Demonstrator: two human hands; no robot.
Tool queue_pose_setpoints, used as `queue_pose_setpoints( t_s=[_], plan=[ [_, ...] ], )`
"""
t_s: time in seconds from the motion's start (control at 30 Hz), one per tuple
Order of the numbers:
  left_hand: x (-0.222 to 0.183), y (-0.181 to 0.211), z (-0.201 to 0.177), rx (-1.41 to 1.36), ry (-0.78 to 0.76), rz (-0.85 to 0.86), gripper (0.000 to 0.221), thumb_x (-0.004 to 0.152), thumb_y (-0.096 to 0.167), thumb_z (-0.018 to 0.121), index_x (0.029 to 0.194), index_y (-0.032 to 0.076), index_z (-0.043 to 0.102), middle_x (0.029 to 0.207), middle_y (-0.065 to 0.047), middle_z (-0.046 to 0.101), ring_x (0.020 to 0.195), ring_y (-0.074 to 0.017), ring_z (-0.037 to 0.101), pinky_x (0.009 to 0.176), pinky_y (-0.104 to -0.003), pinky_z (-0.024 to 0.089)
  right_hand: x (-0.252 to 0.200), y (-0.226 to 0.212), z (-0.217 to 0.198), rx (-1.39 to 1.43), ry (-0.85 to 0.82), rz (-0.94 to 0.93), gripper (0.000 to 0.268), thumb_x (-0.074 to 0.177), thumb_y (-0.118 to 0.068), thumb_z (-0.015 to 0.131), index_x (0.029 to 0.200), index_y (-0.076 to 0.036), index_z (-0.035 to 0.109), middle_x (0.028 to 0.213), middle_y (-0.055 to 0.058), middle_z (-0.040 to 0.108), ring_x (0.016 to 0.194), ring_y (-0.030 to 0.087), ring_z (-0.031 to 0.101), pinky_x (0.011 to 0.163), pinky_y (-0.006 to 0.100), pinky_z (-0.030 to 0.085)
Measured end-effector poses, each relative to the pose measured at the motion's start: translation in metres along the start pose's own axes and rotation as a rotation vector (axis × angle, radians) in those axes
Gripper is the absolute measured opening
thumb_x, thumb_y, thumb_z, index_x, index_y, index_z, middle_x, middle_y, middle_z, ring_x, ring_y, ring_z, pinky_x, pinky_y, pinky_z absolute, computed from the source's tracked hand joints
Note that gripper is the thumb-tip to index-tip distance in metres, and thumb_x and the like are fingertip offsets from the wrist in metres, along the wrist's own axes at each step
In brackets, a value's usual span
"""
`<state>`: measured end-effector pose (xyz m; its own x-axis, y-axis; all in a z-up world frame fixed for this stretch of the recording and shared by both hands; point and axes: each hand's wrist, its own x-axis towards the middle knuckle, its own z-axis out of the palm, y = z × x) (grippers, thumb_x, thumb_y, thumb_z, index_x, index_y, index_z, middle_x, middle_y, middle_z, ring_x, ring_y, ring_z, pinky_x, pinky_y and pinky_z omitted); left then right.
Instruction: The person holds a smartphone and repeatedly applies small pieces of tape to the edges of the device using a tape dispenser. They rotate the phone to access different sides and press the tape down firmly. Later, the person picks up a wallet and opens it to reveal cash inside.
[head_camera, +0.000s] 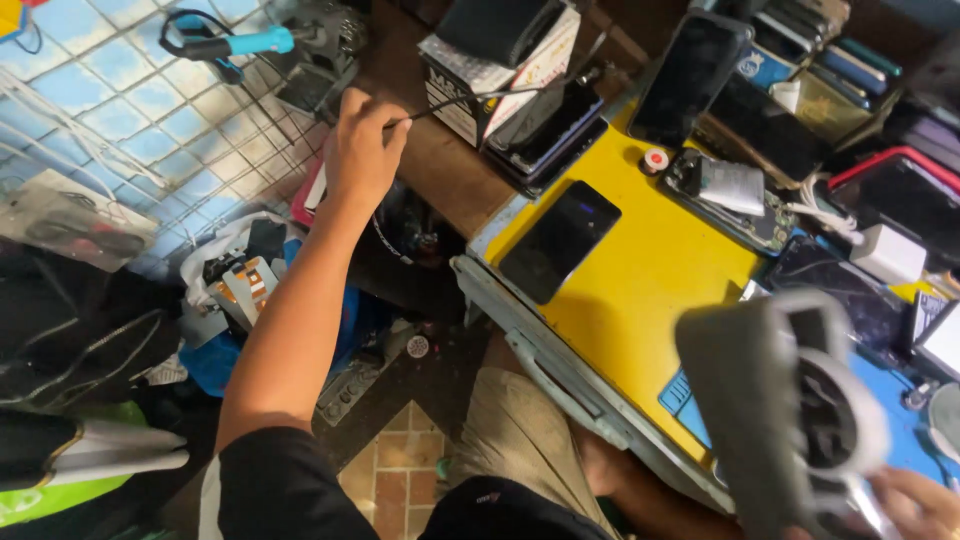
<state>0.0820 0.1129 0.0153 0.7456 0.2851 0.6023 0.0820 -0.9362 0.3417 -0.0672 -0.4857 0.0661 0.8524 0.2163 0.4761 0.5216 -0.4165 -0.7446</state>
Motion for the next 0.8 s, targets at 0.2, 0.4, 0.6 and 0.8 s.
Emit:
queue_pose_setpoints(
  t_s=[0.2,0.4,0.6,0.8],
  plan=[
    [0.015,0.001,-0.023,-0.140,-0.153,0.115,0.019,0.099,0.017,0.071,0.117,0.010,0.072,0.113,-0.010,0.058,0.081,-0.0300,0.068,0.064,-0.044,0.056,0.094,-0.028,0.111,0.112,-0.135,-0.070,0.037,0.067,-0.018,0.082,0.096,-0.008,0.060,0.133,0.015,0.057,0.129,0.029,0.055,0.106,0.042,0.052],
    [0.034,-0.036,-0.012,-0.314,-0.155,0.126,0.018,0.101,0.018,0.066,0.106,0.004,0.076,0.103,-0.011,0.066,0.092,-0.0321,0.067,0.074,-0.045,0.051,0.170,-0.056,0.223,0.251,-0.343,-0.167,0.034,0.072,-0.026,0.081,0.094,-0.010,0.061,0.130,0.011,0.054,0.124,0.027,0.052,0.104,0.041,0.046],
    [0.065,-0.030,-0.037,-0.424,-0.189,0.058,0.016,0.097,0.002,0.073,0.112,0.006,0.078,0.109,-0.012,0.073,0.093,-0.0264,0.068,0.082,-0.039,0.054,0.203,-0.058,0.300,0.286,-0.375,-0.234,0.037,0.075,-0.034,0.078,0.099,-0.011,0.061,0.126,0.008,0.052,0.120,0.025,0.049,0.105,0.041,0.040],
    [0.067,-0.025,-0.043,-0.537,-0.171,0.029,0.022,0.107,0.006,0.058,0.122,0.005,0.074,0.117,-0.008,0.075,0.099,-0.0190,0.067,0.083,-0.033,0.052,0.225,-0.048,0.341,0.310,-0.421,-0.180,0.037,0.083,-0.033,0.079,0.105,-0.013,0.057,0.126,0.009,0.042,0.126,0.029,0.044,0.110,0.048,0.039]
  ],
)
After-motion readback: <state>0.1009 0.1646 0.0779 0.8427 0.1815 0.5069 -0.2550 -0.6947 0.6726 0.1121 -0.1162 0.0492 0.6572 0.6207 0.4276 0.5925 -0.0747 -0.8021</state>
